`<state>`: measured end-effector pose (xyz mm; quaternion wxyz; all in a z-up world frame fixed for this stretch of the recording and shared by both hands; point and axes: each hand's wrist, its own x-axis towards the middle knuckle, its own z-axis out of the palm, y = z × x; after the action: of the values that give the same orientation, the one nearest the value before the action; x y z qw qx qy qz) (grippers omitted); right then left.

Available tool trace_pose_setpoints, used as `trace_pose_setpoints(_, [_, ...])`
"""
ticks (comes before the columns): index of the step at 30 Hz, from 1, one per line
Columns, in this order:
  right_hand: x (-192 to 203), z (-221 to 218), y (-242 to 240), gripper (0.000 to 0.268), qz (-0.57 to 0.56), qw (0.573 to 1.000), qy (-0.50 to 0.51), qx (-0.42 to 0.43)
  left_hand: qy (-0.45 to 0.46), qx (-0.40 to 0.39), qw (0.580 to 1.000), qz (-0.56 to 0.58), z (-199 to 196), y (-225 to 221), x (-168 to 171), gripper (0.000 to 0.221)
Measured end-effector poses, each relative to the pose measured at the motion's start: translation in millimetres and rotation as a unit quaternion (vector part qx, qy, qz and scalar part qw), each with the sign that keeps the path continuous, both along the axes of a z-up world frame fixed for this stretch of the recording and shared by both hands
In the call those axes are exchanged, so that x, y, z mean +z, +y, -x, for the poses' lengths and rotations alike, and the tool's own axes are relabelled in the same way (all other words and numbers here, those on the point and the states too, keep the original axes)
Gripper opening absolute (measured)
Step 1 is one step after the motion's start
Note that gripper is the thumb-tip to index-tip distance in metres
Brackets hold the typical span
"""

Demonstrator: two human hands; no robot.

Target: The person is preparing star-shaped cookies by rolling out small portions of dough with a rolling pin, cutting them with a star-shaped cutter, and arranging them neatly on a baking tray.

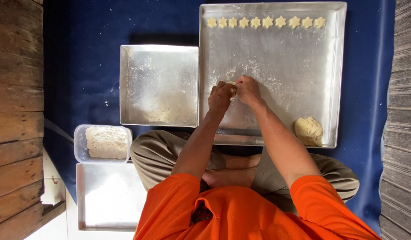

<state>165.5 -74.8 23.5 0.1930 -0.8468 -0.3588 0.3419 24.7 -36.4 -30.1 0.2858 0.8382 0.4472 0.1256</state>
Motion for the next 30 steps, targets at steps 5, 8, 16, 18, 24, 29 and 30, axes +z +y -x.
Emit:
trace_pose_setpoints(5, [14.3,-2.8,-3.1,0.020,0.017,0.998,0.056,-0.026,0.073,0.013,0.991,0.111,-12.0,9.9,-5.9,0.056])
trace_pose_setpoints(8, [22.0,-0.3,-7.6,0.020,-0.021,0.997,0.076,-0.003,0.090,0.002,0.987,0.132,-13.3,14.5,7.2,0.061])
trace_pose_setpoints(16, [36.7,2.1,-22.5,0.027,-0.070,0.993,0.068,0.063,0.073,-0.012,0.993,0.087,-10.8,13.3,-13.3,0.038])
trace_pose_setpoints(18, [26.7,0.0,-21.4,0.031,-0.105,0.993,0.042,0.042,0.043,0.003,0.993,0.110,-8.7,16.7,-2.2,0.037])
trace_pose_setpoints(24, [19.0,5.5,-15.9,0.024,-0.046,0.995,0.083,-0.040,-0.081,0.021,0.979,0.187,7.2,23.1,-8.2,0.022])
trace_pose_setpoints(29, [-8.4,0.7,-9.9,0.023,-0.041,0.994,0.082,-0.054,-0.103,0.052,0.969,0.220,17.8,26.3,-8.4,0.013])
trace_pose_setpoints(30, [-6.8,1.3,-9.9,0.024,-0.031,0.995,0.083,-0.056,-0.119,0.043,0.969,0.214,20.1,22.5,1.5,0.014])
